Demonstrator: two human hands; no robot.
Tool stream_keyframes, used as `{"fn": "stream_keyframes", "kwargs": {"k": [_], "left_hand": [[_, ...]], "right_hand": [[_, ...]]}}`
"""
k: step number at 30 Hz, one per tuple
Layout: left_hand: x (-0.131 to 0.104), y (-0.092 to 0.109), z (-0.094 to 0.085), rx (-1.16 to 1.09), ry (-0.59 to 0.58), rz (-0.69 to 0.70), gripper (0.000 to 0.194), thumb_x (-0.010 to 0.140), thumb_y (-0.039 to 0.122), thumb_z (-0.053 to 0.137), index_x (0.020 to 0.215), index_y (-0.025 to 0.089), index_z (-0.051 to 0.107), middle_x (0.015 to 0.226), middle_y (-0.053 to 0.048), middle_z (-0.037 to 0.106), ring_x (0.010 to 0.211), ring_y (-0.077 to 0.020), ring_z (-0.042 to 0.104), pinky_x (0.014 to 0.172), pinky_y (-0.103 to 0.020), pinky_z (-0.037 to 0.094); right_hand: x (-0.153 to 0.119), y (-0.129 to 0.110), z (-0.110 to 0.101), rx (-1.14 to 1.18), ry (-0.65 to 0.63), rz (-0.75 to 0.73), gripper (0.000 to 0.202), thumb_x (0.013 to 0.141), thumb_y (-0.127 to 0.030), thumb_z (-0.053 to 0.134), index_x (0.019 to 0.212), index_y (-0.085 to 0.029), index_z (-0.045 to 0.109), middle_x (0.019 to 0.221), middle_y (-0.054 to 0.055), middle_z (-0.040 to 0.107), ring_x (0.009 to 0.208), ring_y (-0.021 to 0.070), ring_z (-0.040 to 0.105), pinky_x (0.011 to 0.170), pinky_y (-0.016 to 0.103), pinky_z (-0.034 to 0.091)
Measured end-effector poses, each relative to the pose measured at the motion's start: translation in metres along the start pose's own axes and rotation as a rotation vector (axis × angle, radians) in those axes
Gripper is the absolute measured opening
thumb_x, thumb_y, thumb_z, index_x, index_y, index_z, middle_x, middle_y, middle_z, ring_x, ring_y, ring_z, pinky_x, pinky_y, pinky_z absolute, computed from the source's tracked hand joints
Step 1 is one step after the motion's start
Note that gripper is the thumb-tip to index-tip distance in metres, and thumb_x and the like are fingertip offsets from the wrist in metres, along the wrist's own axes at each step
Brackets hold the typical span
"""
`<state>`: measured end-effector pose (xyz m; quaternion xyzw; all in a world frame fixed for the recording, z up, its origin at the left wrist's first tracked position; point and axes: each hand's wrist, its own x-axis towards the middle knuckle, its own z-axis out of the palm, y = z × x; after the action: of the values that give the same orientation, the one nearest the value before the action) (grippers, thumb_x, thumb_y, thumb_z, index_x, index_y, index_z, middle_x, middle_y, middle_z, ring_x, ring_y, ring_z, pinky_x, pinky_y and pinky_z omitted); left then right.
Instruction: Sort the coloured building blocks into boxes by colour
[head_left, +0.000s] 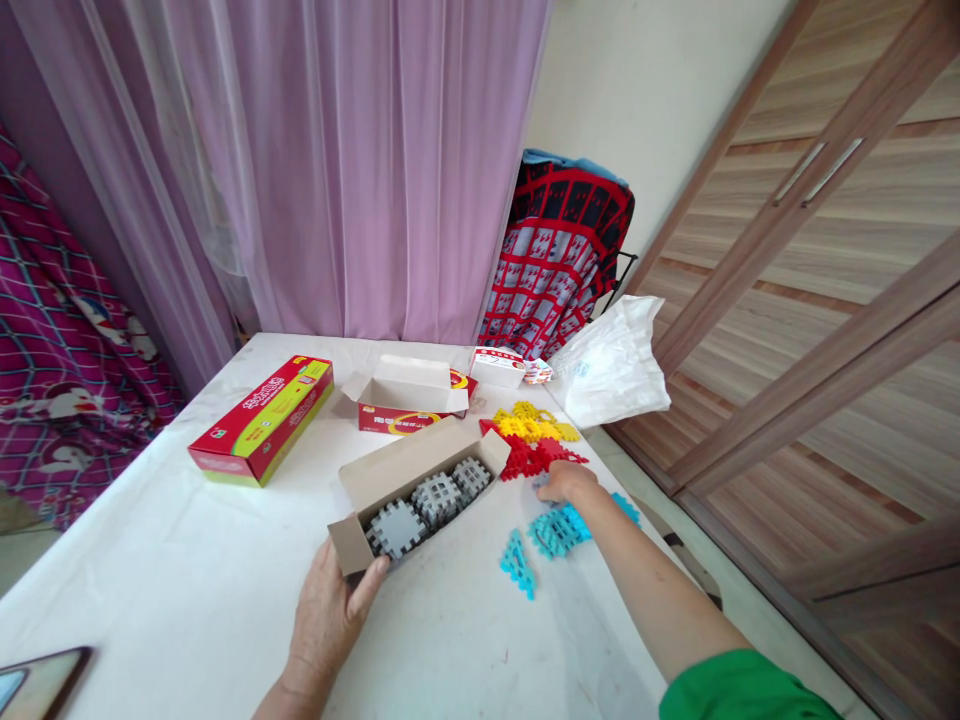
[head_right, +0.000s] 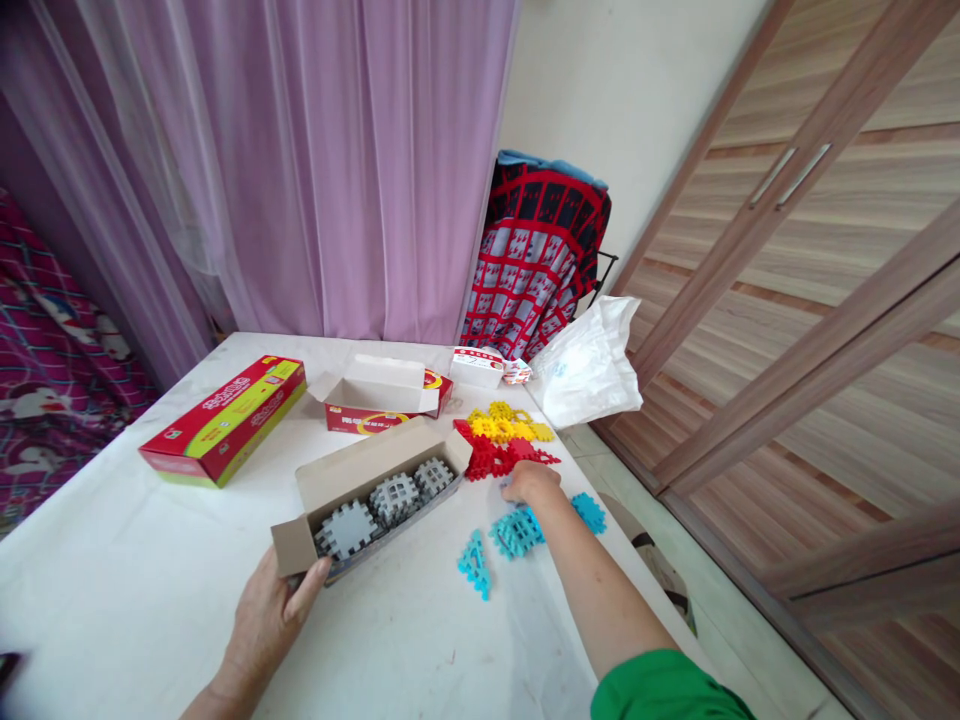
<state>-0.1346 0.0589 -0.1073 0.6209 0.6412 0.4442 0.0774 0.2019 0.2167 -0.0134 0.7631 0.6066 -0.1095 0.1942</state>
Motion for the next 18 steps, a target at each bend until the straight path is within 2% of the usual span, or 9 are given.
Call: {"fn": "stream_keyframes", "kwargs": {"k": [4,8,10,14,16,18], "left_hand": [[0.0,0.0,-0.001,-0.005,0.003,-0.008,0.036,0.083,0.053,0.048,0.096,0.021,0.057,0.094,-0.008,0.068,0.091,-0.0277,0.065,0.077,-0.04,0.053],[0.0,-0.001,0.0,-0.002,0.008,-0.012,0.038,0.083,0.055,0.047,0.096,0.021,0.058,0.09,-0.008,0.067,0.093,-0.0286,0.065,0.078,-0.04,0.053],[0.0,-0.002,0.001,0.003,0.006,-0.008,0.037,0.083,0.055,0.047,0.095,0.021,0.058,0.089,-0.008,0.067,0.094,-0.0289,0.064,0.079,-0.04,0.053],[-0.001,-0.001,0.001,0.015,0.008,0.003,0.036,0.084,0.053,0.047,0.096,0.021,0.058,0.092,-0.008,0.067,0.095,-0.0288,0.065,0.079,-0.041,0.053],[-0.001,-0.001,0.0,0.018,0.006,0.007,0.037,0.084,0.053,0.046,0.097,0.021,0.057,0.094,-0.009,0.068,0.095,-0.0287,0.065,0.078,-0.041,0.053],[-0.001,-0.001,0.0,0.015,0.001,0.011,0.038,0.084,0.053,0.046,0.098,0.02,0.057,0.095,-0.01,0.068,0.094,-0.0286,0.065,0.078,-0.041,0.053]], "right_hand": [[-0.007,0.008,-0.011,0.009,0.015,-0.034,0.038,0.067,-0.035,0.066,0.099,-0.015,0.07,0.107,0.016,0.07,0.1,0.0286,0.066,0.075,0.033,0.049],[-0.026,0.021,-0.038,0.036,0.068,-0.075,0.039,0.073,-0.041,0.06,0.102,-0.016,0.068,0.109,0.014,0.069,0.098,0.026,0.065,0.072,0.03,0.047],[-0.042,0.018,-0.053,0.063,0.116,-0.121,0.041,0.075,-0.044,0.057,0.105,-0.017,0.066,0.11,0.012,0.069,0.097,0.0241,0.064,0.071,0.028,0.046],[-0.082,-0.021,-0.074,0.104,0.268,-0.369,0.039,0.069,-0.043,0.061,0.1,-0.019,0.066,0.1,0.008,0.071,0.09,0.0237,0.064,0.067,0.028,0.044],[-0.096,-0.048,-0.078,0.082,0.268,-0.453,0.037,0.068,-0.042,0.061,0.097,-0.02,0.067,0.098,0.008,0.072,0.09,0.0246,0.065,0.068,0.028,0.044],[-0.101,-0.071,-0.078,0.04,0.234,-0.47,0.037,0.068,-0.042,0.06,0.096,-0.019,0.068,0.099,0.01,0.072,0.091,0.026,0.065,0.069,0.03,0.046]]}}
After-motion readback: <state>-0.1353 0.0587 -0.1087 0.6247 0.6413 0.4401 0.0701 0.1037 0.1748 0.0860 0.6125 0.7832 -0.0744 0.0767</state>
